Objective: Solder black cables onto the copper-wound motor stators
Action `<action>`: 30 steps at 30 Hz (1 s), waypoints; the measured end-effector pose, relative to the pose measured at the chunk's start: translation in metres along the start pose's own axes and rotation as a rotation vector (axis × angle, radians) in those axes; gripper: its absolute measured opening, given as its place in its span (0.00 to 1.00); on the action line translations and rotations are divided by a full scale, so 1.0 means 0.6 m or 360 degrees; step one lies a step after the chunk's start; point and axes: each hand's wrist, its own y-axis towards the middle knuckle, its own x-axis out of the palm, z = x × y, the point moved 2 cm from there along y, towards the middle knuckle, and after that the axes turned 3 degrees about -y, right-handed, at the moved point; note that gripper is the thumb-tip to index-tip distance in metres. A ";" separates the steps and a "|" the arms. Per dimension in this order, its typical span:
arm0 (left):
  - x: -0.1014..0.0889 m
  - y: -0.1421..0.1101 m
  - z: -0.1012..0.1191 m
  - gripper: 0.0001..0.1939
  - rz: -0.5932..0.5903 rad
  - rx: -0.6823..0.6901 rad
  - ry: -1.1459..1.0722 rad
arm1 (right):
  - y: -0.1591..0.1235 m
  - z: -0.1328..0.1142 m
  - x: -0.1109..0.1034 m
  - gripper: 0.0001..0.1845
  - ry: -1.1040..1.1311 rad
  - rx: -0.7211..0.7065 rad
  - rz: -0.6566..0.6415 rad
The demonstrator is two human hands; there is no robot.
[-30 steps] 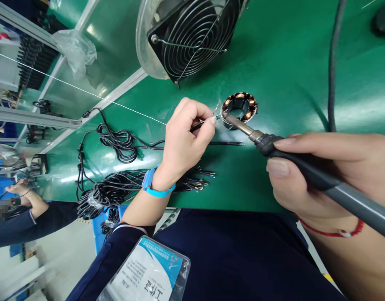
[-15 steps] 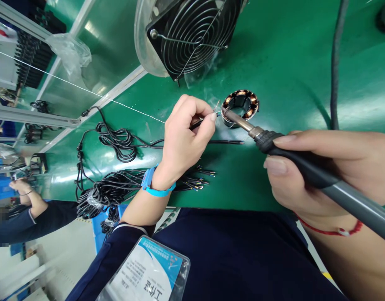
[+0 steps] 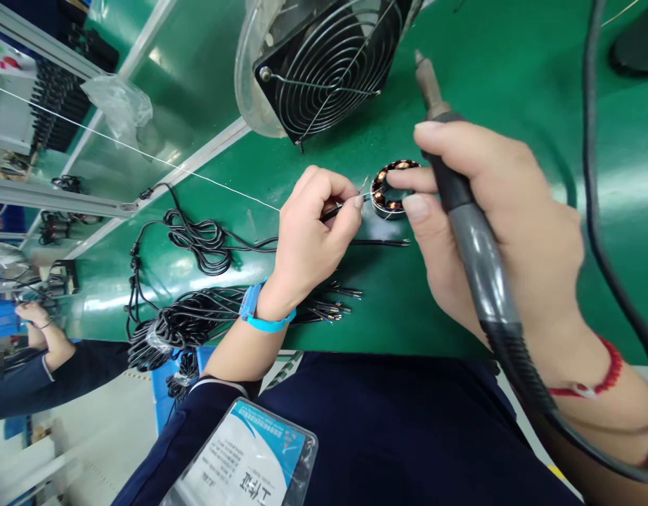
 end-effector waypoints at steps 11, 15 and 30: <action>-0.004 0.002 0.003 0.06 -0.0137 -0.0278 -0.0136 | 0.009 0.002 0.018 0.24 -0.0211 -0.0066 0.0060; -0.011 0.001 0.004 0.06 -0.0188 -0.0240 -0.0136 | 0.010 -0.002 0.028 0.22 -0.0233 -0.0044 0.0019; -0.013 -0.004 0.000 0.07 -0.0180 -0.0023 -0.0111 | 0.016 0.004 0.028 0.22 -0.0074 -0.0143 0.0102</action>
